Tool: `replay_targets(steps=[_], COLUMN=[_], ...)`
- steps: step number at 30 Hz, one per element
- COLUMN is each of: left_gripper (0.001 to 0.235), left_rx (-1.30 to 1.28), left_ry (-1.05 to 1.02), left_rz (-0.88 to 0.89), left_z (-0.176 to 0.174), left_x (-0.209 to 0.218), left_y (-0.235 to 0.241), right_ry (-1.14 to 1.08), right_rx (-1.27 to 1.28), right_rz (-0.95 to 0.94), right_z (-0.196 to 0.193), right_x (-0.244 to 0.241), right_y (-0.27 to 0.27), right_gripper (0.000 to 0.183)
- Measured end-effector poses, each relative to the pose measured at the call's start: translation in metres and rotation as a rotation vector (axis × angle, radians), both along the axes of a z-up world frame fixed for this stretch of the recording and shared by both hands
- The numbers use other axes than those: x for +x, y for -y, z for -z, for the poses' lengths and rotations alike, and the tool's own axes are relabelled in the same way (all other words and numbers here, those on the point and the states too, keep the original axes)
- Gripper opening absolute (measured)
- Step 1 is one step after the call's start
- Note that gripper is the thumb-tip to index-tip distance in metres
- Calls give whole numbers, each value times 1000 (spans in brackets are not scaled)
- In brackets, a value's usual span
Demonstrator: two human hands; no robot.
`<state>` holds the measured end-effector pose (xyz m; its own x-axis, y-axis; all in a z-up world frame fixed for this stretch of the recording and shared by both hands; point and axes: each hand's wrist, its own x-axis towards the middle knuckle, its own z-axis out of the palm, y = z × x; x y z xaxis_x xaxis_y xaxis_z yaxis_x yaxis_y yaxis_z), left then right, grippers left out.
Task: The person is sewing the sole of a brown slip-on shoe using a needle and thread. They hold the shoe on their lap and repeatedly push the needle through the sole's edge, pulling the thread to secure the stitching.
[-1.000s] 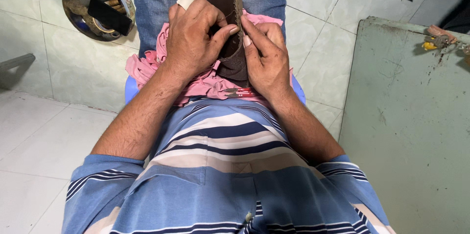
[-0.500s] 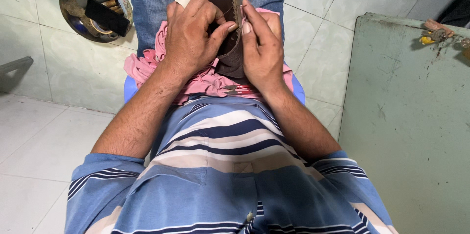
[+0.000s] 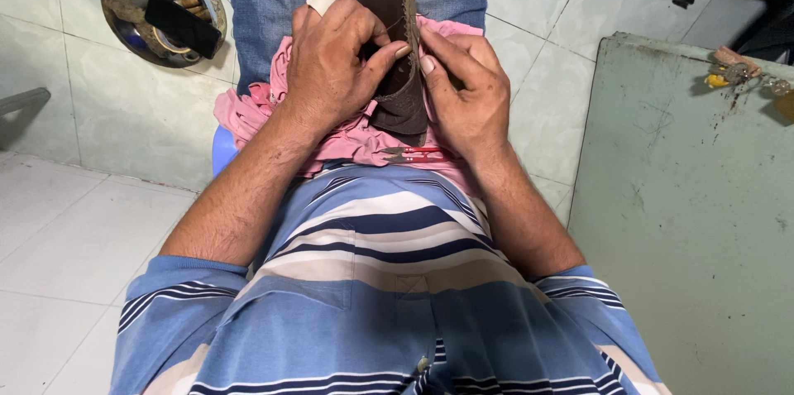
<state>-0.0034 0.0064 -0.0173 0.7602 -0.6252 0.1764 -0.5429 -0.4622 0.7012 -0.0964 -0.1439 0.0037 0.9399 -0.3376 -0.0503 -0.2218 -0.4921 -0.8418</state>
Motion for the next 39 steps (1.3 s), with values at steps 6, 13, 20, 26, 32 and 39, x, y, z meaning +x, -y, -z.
replay_targets(steps=[6, 13, 20, 26, 32, 39], left_gripper=[25, 25, 26, 26, 31, 33], left_rx=[6, 12, -4, 39, 51, 34], left_ry=[17, 11, 13, 4, 59, 28], left_rz=[-5, -7, 0, -16, -33, -50], left_z=[1, 0, 1, 3, 8, 12], left_x=[0, -1, -1, -2, -4, -4], left_y=[-1, -1, -1, -1, -1, -3], right_ry=[-10, -22, -13, -82, -129, -33], right_rx=[-26, -8, 7, -256, -468, -297], right_rz=[-45, -95, -124, -224, -326, -347], right_z=[-1, 2, 0, -13, -15, -5], right_x=[4, 4, 7, 16, 20, 17], right_y=[2, 5, 5, 9, 10, 16], right_gripper=[24, 27, 28, 26, 25, 30])
